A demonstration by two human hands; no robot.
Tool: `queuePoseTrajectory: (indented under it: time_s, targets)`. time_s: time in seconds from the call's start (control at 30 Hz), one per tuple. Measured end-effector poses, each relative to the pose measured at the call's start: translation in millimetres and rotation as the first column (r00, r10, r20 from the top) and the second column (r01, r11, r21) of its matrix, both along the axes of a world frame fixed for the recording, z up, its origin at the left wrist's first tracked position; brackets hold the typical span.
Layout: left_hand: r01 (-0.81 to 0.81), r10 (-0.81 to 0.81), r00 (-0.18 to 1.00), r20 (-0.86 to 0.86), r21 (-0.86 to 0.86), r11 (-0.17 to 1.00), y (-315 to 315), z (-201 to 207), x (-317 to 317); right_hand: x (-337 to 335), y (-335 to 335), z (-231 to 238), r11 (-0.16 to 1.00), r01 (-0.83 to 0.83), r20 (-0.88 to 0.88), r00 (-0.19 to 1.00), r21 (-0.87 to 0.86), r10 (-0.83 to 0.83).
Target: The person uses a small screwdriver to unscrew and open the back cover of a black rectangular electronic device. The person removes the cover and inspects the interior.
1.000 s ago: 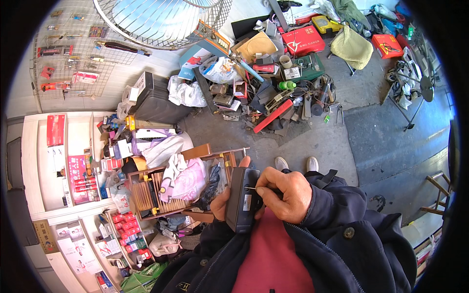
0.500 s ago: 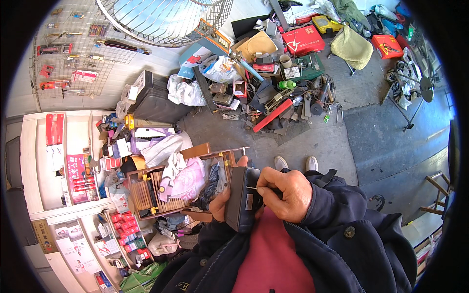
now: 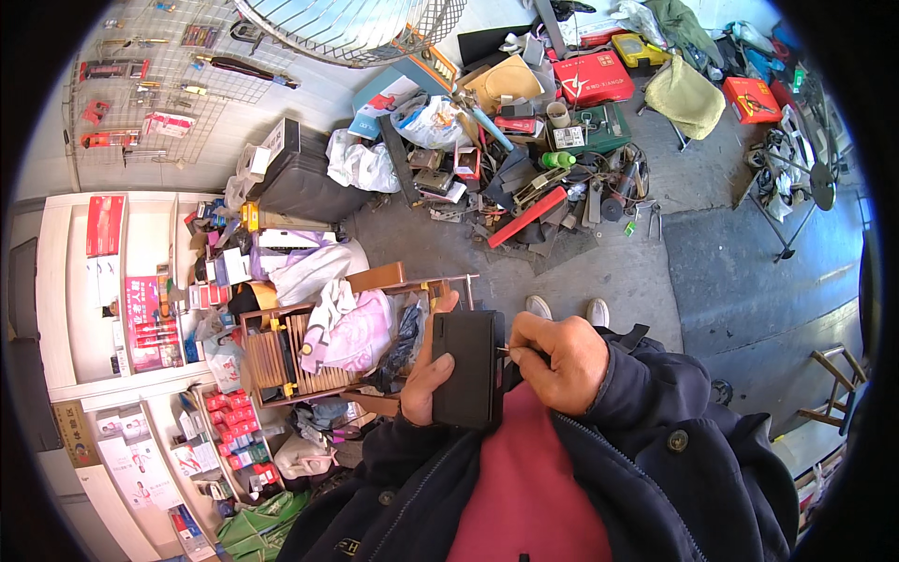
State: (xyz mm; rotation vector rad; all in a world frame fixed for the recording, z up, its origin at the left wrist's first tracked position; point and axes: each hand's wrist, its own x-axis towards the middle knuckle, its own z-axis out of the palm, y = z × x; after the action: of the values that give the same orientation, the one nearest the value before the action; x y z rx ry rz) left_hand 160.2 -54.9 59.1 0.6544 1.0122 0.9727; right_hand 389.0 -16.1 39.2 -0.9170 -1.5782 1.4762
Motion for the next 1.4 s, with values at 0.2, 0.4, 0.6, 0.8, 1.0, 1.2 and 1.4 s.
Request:
queuePoseTrajectory:
  time_s: [0.2, 0.4, 0.6, 0.8, 1.0, 1.2, 1.4]
  targets:
    - [0.002, -0.001, 0.999, -0.041, 0.008, 1.0, -3.7, 1.7, -6.6, -0.1, -1.2, -2.5, 0.997, -0.06, -0.016, 0.998, -0.056, 0.059]
    - [0.029, -0.032, 0.995, 0.093, 0.024, 0.999, -11.0, -2.5, -13.2, -2.1, -4.4, -2.0, 0.988, -0.1, -0.061, 0.994, -0.117, 0.093]
    - [-0.049, 0.077, 0.946, 0.316, -0.095, 0.994, -20.6, -18.0, -13.0, -0.4, -9.1, -2.3, 0.985, -0.125, -0.055, 0.991, -0.116, 0.119]
    - [-0.043, 0.078, 0.921, 0.381, -0.1, 0.994, -24.7, -27.9, -16.0, 1.2, -13.4, -1.8, 0.988, -0.112, -0.069, 0.992, -0.107, 0.105]
    - [-0.044, 0.079, 0.932, 0.354, -0.107, 0.993, -25.6, -26.4, -11.8, 4.8, -18.7, 1.6, 0.986, -0.095, -0.065, 0.994, -0.139, 0.086]
    - [-0.029, 0.05, 0.979, 0.196, -0.108, 0.994, -25.6, -19.9, -10.9, 1.9, -18.9, -3.6, 0.993, -0.077, -0.08, 0.994, -0.092, 0.07]
    - [-0.02, 0.047, 0.968, 0.247, -0.11, 0.994, -23.7, -19.5, -10.8, 1.6, -19.3, -5.7, 0.994, -0.063, -0.097, 0.994, -0.093, 0.054]
